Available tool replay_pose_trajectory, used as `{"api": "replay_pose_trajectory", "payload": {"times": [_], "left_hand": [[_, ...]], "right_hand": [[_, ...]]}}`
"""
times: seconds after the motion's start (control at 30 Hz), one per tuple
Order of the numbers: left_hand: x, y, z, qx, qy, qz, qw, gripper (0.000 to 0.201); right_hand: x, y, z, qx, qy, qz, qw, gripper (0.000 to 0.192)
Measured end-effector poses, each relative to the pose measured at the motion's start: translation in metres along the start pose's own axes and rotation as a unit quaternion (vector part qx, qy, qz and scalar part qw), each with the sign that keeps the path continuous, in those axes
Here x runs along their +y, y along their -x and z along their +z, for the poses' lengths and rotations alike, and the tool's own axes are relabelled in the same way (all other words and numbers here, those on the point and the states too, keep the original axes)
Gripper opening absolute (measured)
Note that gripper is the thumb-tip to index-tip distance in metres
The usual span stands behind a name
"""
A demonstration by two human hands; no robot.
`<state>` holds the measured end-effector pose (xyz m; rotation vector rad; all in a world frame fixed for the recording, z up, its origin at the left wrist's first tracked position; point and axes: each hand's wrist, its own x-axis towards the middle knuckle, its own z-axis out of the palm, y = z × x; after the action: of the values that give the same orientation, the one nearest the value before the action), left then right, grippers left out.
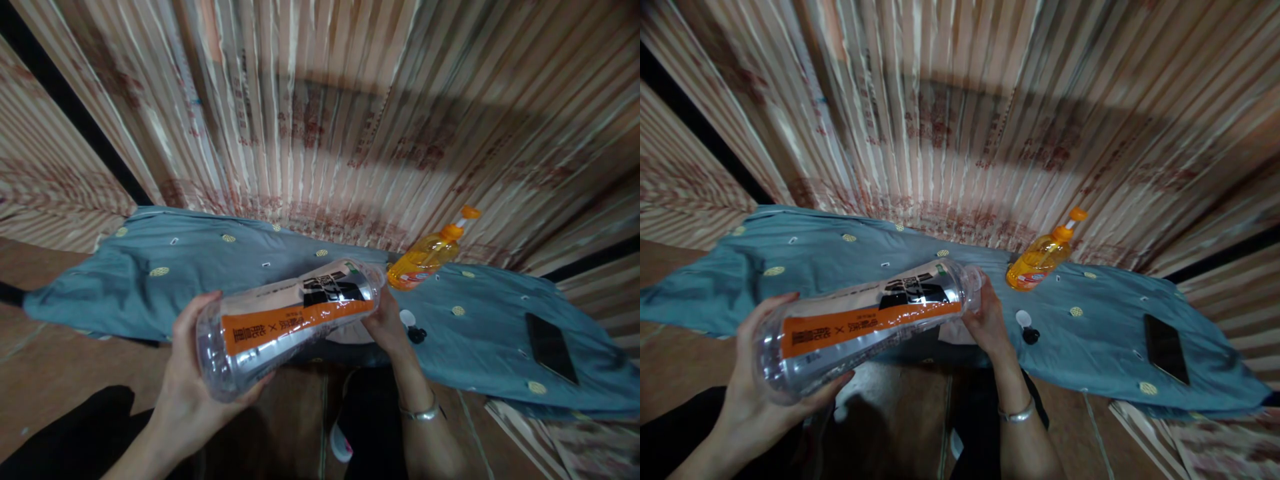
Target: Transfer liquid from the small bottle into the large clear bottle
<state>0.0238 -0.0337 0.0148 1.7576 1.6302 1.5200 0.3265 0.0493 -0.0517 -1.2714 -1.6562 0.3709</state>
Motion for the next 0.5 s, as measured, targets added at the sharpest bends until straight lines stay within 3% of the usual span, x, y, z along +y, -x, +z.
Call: {"api": "replay_pose_trajectory", "payload": {"times": [0.17,0.37,0.5], "left_hand": [[0.0046,-0.0016,0.0003,-0.018,0.002,0.022,1.0,0.093],[0.0004,0.001,0.0032,0.017,0.055,-0.012,0.998,0.094],[0.0025,0.0019,0.0054,0.006,0.1,-0.061,0.993,0.096]], "right_hand": [[-0.0006,-0.0007,-0.0004,-0.019,-0.01,0.012,1.0,0.069],[-0.0008,-0.0007,-0.0008,-0.01,-0.005,0.013,1.0,0.07],[-0.0013,-0.0005,0.0002,-0.013,-0.016,0.005,1.0,0.069]]}}
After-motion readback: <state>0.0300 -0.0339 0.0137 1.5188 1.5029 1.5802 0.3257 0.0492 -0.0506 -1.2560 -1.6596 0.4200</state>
